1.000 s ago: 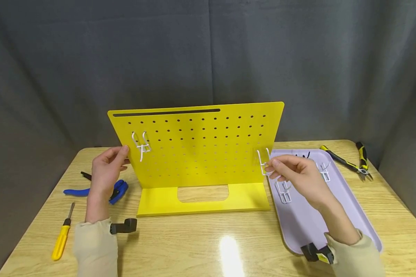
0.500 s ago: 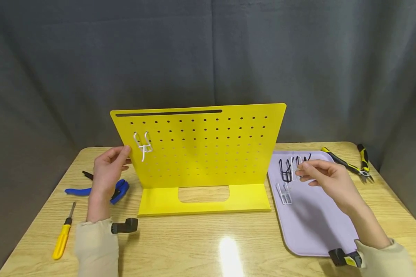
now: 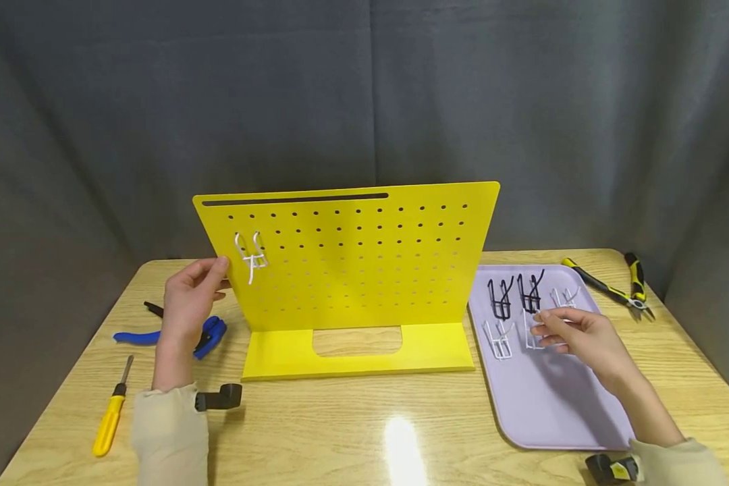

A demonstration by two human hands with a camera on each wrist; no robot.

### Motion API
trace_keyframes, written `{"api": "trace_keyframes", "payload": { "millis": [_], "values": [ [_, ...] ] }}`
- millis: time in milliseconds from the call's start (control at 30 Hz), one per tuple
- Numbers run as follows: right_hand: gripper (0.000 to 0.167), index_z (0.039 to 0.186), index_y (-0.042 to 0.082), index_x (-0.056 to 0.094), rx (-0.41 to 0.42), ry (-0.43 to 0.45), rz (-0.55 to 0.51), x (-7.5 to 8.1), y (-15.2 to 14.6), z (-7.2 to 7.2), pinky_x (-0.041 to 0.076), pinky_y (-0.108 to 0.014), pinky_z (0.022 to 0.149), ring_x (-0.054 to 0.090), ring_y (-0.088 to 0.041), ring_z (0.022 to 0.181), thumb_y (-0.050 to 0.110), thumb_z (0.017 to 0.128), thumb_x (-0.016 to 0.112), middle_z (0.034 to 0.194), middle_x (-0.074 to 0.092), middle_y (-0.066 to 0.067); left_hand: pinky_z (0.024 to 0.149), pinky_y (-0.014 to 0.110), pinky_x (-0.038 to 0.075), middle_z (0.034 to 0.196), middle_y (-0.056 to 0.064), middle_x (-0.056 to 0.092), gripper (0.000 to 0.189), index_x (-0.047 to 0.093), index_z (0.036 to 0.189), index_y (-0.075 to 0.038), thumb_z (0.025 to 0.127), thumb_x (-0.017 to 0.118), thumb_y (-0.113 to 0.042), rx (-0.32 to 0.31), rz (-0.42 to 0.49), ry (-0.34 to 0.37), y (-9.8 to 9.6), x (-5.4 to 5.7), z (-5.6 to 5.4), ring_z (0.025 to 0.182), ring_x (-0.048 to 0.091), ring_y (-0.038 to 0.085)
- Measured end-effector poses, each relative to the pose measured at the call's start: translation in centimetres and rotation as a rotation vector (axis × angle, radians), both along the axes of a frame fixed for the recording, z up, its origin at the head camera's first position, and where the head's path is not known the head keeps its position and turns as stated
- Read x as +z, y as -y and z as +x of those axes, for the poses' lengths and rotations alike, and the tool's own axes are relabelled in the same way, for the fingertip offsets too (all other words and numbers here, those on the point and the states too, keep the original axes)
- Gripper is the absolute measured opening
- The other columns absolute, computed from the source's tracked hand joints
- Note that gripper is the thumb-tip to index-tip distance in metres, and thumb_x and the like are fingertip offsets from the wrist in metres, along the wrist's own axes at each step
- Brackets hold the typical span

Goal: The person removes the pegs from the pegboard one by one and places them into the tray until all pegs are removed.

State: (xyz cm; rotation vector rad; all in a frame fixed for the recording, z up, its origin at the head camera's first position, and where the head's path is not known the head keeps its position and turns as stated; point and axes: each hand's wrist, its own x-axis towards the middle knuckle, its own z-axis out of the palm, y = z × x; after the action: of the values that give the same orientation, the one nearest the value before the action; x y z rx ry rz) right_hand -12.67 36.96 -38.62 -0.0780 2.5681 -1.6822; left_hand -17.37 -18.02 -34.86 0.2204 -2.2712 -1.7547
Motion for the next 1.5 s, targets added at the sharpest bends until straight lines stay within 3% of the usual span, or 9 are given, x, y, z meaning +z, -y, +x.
{"api": "trace_keyframes", "payload": {
  "millis": [267, 500, 700, 967, 1067, 1200, 1267, 1367, 1500],
  "values": [
    [0.022, 0.101, 0.027, 0.069, 0.026, 0.035, -0.005, -1.4, -0.4, -0.5, 0.054, -0.026, 0.066, 0.069, -0.01, 0.079, 0.014, 0.1, 0.051, 0.089, 0.073, 0.009, 0.082, 0.033, 0.045, 0.107, 0.012, 0.063, 0.048, 0.067, 0.114, -0.004, 0.093, 0.059, -0.046, 0.002, 0.006, 0.0, 0.0, -0.1, 0.1, 0.087, 0.062, 0.013],
    [0.021, 0.101, 0.026, 0.067, 0.018, 0.069, -0.03, -1.4, -0.5, -0.7, 0.055, -0.026, 0.067, 0.069, -0.01, 0.079, 0.014, 0.101, 0.05, 0.089, 0.072, 0.01, 0.082, 0.033, 0.046, 0.107, 0.011, 0.063, 0.048, 0.067, 0.114, -0.004, 0.092, 0.059, -0.046, 0.005, 0.007, -0.005, 0.0, -0.1, 0.0, 0.085, 0.061, 0.011],
    [0.021, 0.106, 0.035, 0.06, 0.014, 0.096, -0.031, -1.3, -0.3, -0.6, 0.055, -0.027, 0.066, 0.069, -0.012, 0.078, 0.019, 0.103, 0.046, 0.09, 0.072, 0.01, 0.083, 0.035, 0.046, 0.107, 0.011, 0.063, 0.048, 0.067, 0.115, -0.004, 0.092, 0.059, -0.046, 0.007, 0.011, -0.009, 0.1, -0.1, 0.0, 0.085, 0.061, 0.01],
    [0.024, 0.126, 0.023, 0.051, -0.015, 0.014, 0.072, -0.1, 0.3, -0.2, 0.055, -0.028, 0.065, 0.069, -0.016, 0.074, 0.025, 0.103, 0.047, 0.088, 0.07, 0.002, 0.083, 0.034, 0.046, 0.107, 0.011, 0.063, 0.048, 0.067, 0.114, -0.004, 0.092, 0.059, -0.046, 0.004, 0.011, -0.013, 0.1, -0.1, 0.0, 0.088, 0.062, 0.016],
    [0.023, 0.122, 0.027, 0.056, 0.004, -0.058, 0.021, 1.2, 1.5, 0.1, 0.055, -0.023, 0.067, 0.069, -0.013, 0.076, 0.02, 0.102, 0.049, 0.087, 0.069, 0.004, 0.082, 0.034, 0.045, 0.107, 0.011, 0.063, 0.048, 0.067, 0.114, -0.004, 0.092, 0.059, -0.046, 0.005, 0.014, -0.01, 0.1, -0.1, 0.0, 0.092, 0.063, 0.021],
    [0.025, 0.12, 0.018, 0.062, 0.063, -0.164, -0.046, 3.1, 3.8, 0.2, 0.054, -0.022, 0.069, 0.068, -0.013, 0.076, 0.01, 0.1, 0.051, 0.089, 0.07, -0.001, 0.083, 0.034, 0.045, 0.108, 0.012, 0.063, 0.048, 0.067, 0.115, -0.004, 0.092, 0.059, -0.046, 0.008, 0.012, -0.002, 0.1, -0.1, 0.0, 0.091, 0.062, 0.02],
    [0.024, 0.119, 0.015, 0.063, 0.083, -0.21, -0.025, 3.7, 5.1, 0.3, 0.054, -0.022, 0.07, 0.067, -0.013, 0.076, 0.008, 0.1, 0.051, 0.089, 0.069, -0.002, 0.084, 0.035, 0.045, 0.109, 0.012, 0.063, 0.049, 0.066, 0.115, -0.004, 0.092, 0.059, -0.046, 0.009, 0.012, 0.001, 0.1, -0.1, 0.0, 0.089, 0.062, 0.017],
    [0.022, 0.117, 0.007, 0.064, 0.108, -0.237, -0.012, 3.6, 6.9, 0.2, 0.055, -0.023, 0.069, 0.067, -0.014, 0.076, 0.007, 0.099, 0.051, 0.089, 0.069, -0.004, 0.085, 0.037, 0.046, 0.109, 0.012, 0.062, 0.049, 0.066, 0.116, -0.004, 0.092, 0.058, -0.046, 0.015, 0.006, 0.003, 0.1, -0.2, 0.0, 0.085, 0.061, 0.011],
    [0.02, 0.113, 0.0, 0.064, 0.146, -0.22, -0.037, 2.1, 9.2, 0.1, 0.055, -0.026, 0.069, 0.066, -0.015, 0.077, 0.009, 0.1, 0.051, 0.089, 0.068, -0.005, 0.085, 0.037, 0.046, 0.109, 0.012, 0.063, 0.049, 0.066, 0.116, -0.005, 0.092, 0.059, -0.047, 0.007, 0.002, -0.003, 0.0, -0.1, -0.1, 0.088, 0.061, 0.014]
  ]
}}
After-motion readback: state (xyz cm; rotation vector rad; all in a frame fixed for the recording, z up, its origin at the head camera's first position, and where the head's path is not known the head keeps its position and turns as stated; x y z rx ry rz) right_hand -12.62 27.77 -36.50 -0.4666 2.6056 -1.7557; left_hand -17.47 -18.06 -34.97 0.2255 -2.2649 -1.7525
